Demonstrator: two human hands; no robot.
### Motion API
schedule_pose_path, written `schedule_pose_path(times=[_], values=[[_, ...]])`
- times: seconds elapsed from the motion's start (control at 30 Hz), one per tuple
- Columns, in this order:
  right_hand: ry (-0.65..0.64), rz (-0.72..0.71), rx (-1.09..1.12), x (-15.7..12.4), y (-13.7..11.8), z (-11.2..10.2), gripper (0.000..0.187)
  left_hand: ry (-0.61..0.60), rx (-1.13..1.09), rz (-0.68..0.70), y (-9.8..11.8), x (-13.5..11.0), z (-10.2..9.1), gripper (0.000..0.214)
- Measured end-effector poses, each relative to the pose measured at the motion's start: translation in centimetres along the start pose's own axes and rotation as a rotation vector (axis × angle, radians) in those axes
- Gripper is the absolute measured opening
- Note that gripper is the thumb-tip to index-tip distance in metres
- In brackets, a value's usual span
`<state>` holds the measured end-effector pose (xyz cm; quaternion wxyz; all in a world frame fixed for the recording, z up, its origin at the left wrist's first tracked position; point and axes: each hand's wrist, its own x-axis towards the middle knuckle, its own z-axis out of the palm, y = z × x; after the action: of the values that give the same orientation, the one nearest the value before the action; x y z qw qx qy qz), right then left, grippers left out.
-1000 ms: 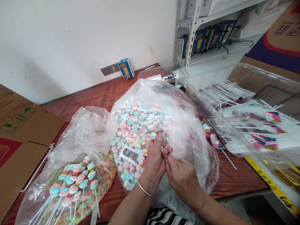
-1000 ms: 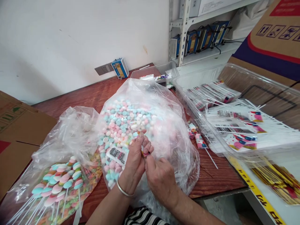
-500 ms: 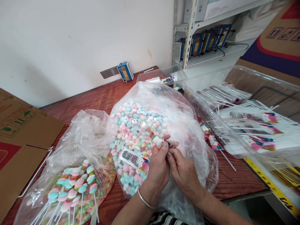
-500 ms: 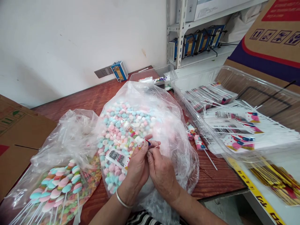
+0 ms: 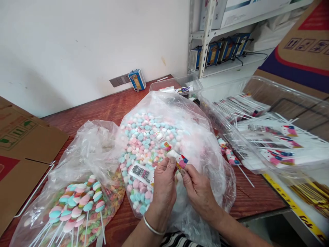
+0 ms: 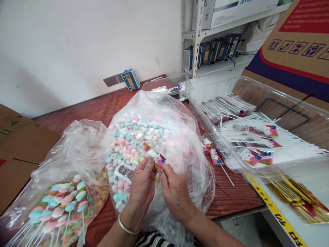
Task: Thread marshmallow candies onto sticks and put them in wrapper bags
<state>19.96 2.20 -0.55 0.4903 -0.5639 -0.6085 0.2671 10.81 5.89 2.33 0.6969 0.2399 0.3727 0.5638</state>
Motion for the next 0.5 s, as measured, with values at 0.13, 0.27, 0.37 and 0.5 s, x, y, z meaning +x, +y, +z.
schedule_pose_path(times=[0.13, 0.27, 0.37, 0.5], values=[[-0.033, 0.117, 0.147, 0.4, -0.3, 0.2, 0.023, 0.056, 0.072, 0.029, -0.8, 0.0, -0.3, 0.019], [-0.092, 0.271, 0.420, 0.7, -0.3, 0.1, 0.021, 0.056, 0.114, 0.065, -1.2, 0.5, -1.1, 0.015], [-0.022, 0.312, 0.508, 0.8, -0.3, 0.1, 0.033, 0.061, 0.176, 0.074, -1.3, 0.6, -1.7, 0.016], [0.106, 0.148, 0.246, 1.0, -0.3, 0.3, 0.018, 0.092, 0.363, 0.230, -1.1, 0.1, -1.8, 0.013]])
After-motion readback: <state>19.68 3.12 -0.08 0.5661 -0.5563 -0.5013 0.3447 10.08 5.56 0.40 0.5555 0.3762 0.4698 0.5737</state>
